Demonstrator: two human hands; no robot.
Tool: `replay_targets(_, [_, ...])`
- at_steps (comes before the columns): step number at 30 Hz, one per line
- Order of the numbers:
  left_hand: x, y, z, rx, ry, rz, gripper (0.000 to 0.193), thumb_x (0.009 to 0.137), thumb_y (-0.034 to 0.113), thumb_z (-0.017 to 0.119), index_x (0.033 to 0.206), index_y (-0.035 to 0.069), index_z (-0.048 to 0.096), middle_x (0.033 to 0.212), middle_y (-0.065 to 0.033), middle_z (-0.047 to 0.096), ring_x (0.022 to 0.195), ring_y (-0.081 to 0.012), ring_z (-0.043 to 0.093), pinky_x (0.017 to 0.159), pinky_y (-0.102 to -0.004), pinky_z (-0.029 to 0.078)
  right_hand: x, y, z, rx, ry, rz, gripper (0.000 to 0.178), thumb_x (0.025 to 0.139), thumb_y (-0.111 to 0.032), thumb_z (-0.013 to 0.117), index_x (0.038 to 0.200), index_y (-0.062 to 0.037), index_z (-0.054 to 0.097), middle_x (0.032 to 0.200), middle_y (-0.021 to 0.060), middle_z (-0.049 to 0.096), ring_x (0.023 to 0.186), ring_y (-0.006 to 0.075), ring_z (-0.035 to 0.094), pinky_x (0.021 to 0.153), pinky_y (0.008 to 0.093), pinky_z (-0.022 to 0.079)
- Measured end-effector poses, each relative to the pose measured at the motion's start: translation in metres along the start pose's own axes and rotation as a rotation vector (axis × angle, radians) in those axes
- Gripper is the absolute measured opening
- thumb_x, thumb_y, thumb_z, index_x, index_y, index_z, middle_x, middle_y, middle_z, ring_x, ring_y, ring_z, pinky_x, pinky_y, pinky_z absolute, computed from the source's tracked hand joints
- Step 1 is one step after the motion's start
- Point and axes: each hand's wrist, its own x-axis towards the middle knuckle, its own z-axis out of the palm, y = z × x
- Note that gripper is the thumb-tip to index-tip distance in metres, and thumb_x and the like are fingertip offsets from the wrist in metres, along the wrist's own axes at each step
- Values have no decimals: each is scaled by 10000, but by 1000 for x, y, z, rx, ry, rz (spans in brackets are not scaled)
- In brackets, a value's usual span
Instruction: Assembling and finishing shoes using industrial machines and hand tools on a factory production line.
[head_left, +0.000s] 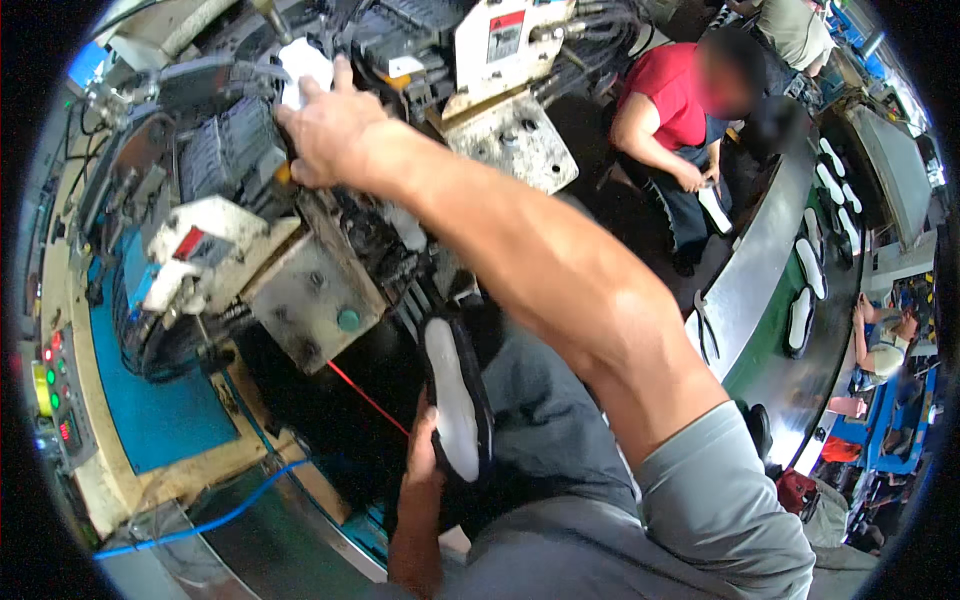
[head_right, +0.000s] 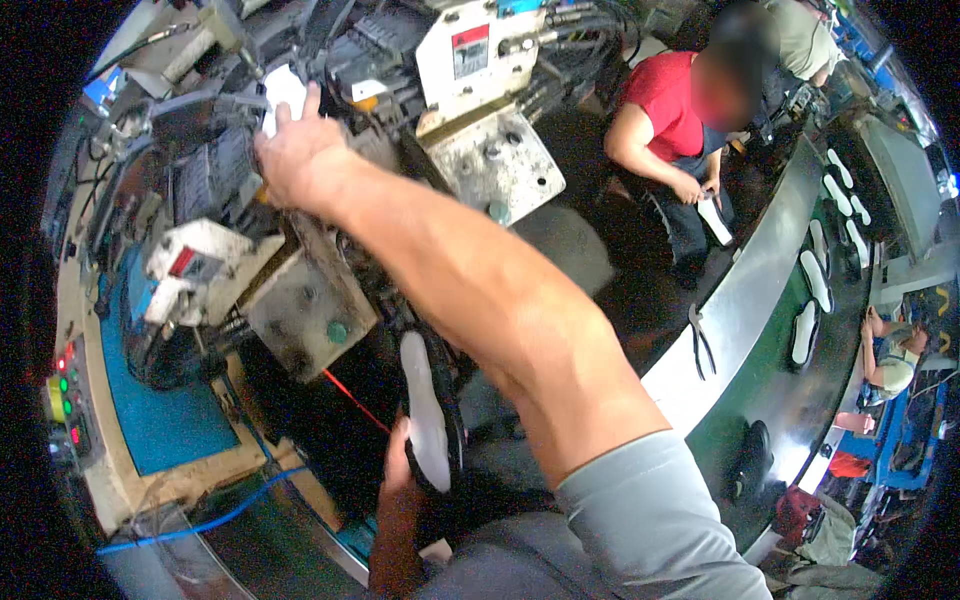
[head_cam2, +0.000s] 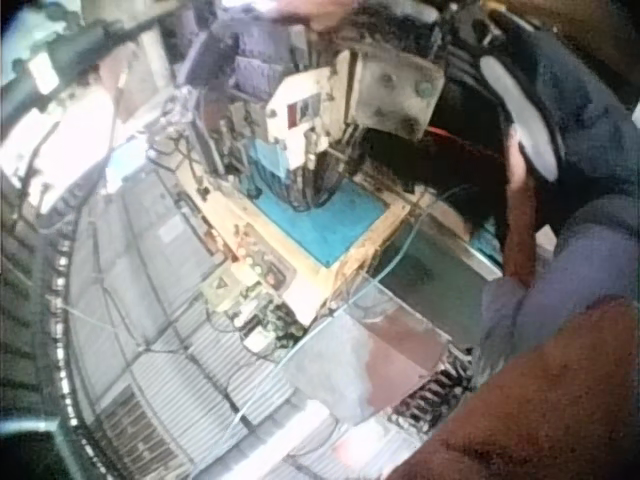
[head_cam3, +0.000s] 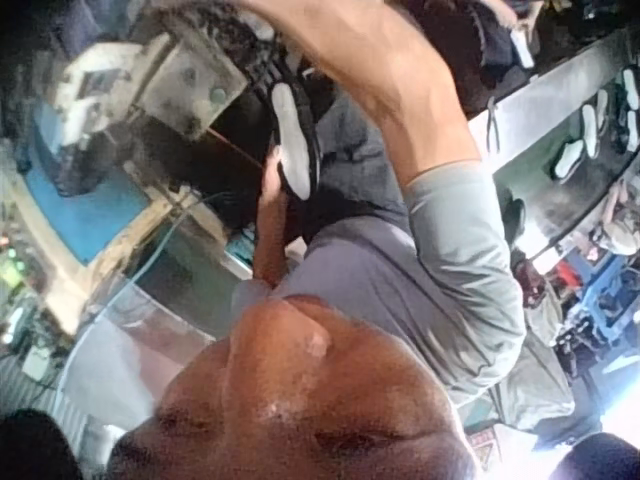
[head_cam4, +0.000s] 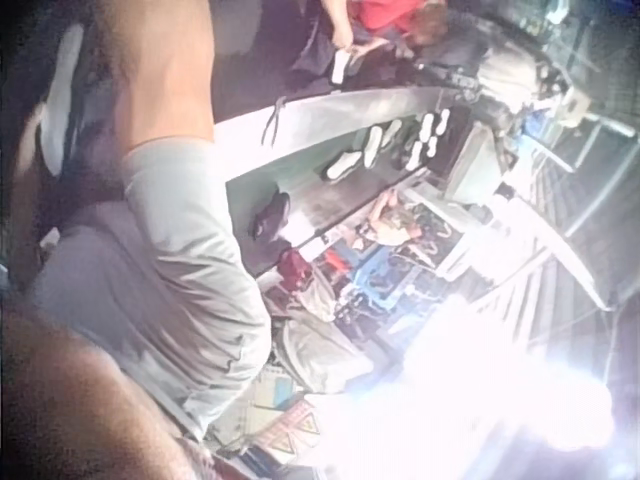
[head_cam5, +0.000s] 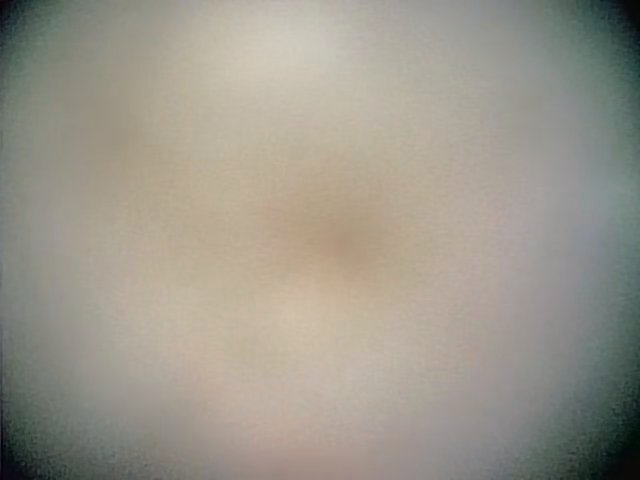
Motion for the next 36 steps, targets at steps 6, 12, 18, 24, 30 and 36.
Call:
replay_targets(6, [-41, 30, 33, -121, -310, 286, 977, 955, 405, 707, 1750, 113, 222, 1621, -168, 492, 1439, -333, 548, 1174, -486, 500, -170, 20, 30, 560, 271, -16, 611, 1051, -357, 677, 1572, -64, 554, 1614, 264, 527, 1513, 434, 490, 1268, 486, 404])
replay_targets(12, [-49, 11, 73, 22, -422, 366, 939, 945, 378, 720, 1716, 79, 276, 1591, -165, 524, 1417, -324, 569, 1177, -470, 493, -478, -6, 59, 1419, -140, 833, 610, 1142, -446, 590, 1622, -77, 521, 1580, 151, 608, 1327, 239, 659, 1105, 424, 530])
replay_targets(18, [-68, -38, 116, 177, -487, 261, 1074, 899, 341, 756, 1751, 64, 163, 1639, -196, 436, 1466, -340, 504, 1210, -470, 442, -542, -58, 37, 1861, 166, 1008, 701, 1153, -520, 523, 1643, -23, 456, 1615, 189, 526, 1465, 251, 510, 1253, 395, 368])
replay_targets(24, [-90, -76, 146, 489, -483, 327, 1098, 882, 243, 786, 1749, 47, 140, 1672, -199, 370, 1519, -311, 424, 1248, -432, 387, -567, -64, 17, 1792, 320, 1064, 595, 1186, -483, 463, 1460, 25, 607, 1326, 128, 695, 1191, 207, 623, 1068, 361, 494])
replay_targets(30, [-92, -92, 128, 573, -442, 433, 1141, 856, 123, 811, 1755, 52, 113, 1691, -207, 343, 1525, -309, 416, 1239, -436, 412, -578, -60, 31, 1795, 222, 964, 597, 1179, -478, 488, 1455, 37, 605, 1321, 125, 707, 1189, 214, 641, 1073, 371, 504])
replay_targets(36, [-117, -97, 97, 538, -454, 491, 1143, 861, 143, 838, 1759, 50, 137, 1692, -205, 372, 1530, -292, 421, 1241, -417, 393, -535, -45, 19, 2234, 373, 909, 593, 1144, -488, 555, 1610, -123, 507, 1404, 62, 678, 1241, 208, 652, 1130, 397, 513])
